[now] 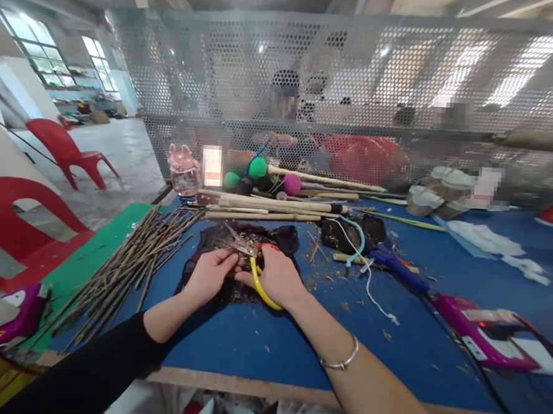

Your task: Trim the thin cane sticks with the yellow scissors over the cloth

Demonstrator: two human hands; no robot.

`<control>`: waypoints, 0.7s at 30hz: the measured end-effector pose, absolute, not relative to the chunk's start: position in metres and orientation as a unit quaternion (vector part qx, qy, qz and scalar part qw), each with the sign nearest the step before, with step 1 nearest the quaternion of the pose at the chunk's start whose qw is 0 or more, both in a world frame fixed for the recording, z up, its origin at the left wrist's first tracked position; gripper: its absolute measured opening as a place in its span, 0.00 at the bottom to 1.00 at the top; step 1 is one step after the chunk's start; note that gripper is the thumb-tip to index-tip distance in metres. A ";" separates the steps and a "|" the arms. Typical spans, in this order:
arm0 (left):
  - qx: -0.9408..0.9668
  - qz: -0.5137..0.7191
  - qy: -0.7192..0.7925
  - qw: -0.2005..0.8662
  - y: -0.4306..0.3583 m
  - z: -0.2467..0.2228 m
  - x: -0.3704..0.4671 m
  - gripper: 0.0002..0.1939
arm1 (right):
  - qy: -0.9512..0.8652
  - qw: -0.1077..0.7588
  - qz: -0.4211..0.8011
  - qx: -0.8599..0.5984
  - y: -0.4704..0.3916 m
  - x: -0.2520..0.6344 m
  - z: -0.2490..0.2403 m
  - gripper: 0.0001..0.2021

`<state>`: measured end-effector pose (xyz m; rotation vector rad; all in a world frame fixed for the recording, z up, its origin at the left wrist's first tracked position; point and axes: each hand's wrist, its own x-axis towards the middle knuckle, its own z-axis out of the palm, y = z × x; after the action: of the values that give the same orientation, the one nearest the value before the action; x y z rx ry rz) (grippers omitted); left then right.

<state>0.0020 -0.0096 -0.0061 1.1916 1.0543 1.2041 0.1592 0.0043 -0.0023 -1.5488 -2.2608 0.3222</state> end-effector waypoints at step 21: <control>0.509 0.468 0.463 0.555 -0.007 -0.009 0.001 0.11 | -0.793 0.116 0.111 -0.588 0.004 0.161 0.002 0.25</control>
<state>0.0010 -0.0072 -0.0094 1.2012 1.0946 1.1052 0.1608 0.0041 0.0024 -1.7221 -2.3214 0.3260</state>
